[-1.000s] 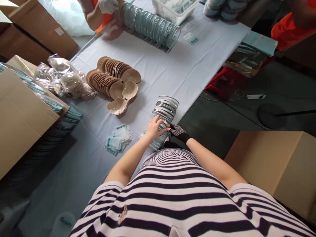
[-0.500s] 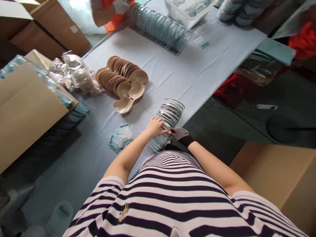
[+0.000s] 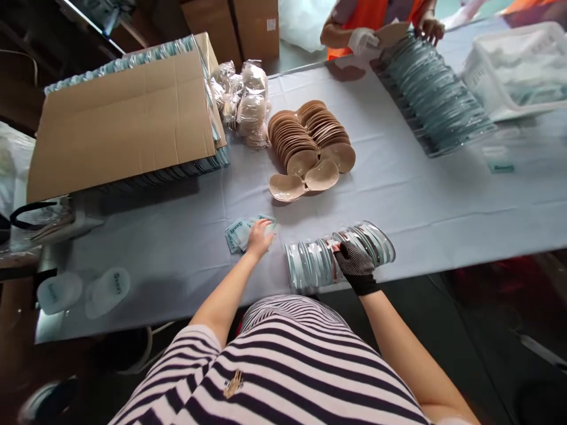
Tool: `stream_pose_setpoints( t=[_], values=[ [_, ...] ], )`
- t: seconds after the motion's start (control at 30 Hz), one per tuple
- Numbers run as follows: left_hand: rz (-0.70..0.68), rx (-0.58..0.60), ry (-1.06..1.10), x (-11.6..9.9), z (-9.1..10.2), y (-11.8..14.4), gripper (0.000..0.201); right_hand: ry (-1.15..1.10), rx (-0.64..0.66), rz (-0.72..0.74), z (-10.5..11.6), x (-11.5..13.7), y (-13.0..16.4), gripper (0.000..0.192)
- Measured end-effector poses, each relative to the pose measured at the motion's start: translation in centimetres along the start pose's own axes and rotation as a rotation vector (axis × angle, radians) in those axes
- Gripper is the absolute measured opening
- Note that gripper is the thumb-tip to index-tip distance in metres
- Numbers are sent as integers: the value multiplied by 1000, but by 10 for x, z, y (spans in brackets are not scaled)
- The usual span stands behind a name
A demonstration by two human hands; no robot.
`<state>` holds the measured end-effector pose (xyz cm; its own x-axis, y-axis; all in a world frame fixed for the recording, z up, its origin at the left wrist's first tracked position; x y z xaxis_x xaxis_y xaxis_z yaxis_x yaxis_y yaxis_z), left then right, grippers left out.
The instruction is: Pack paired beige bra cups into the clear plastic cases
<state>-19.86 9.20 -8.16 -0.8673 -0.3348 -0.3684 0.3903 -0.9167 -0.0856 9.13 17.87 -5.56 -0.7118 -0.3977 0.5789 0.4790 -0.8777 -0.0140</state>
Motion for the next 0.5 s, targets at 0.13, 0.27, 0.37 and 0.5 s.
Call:
stream_pose_setpoints(
  t=[0.13,0.27,0.37,0.5],
  values=[
    [267,12,-92,104,-7,29,46,114,23,156,1,30,-113,32],
    [368,121,-196,135,-38,43,60,311,193,229,-28,48,-222,41],
    [352,127,-252,126,-53,38,60,380,323,229,-48,56,-266,57],
    [248,54,-312,101,-62,37,53,173,350,200,-42,71,-274,35]
  ],
)
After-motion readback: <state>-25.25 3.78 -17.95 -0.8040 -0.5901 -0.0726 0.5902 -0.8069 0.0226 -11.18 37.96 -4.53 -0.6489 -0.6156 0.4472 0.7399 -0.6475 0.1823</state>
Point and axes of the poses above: each hand's wrist, its own y-axis away from the middle knuckle, its own z-axis out of the back of the hand, x = y × z, the point moved 10 cm from there along -y, towards the middle knuckle, and after that the axes turned 9 degrees about -y, right-handed, at the moved point
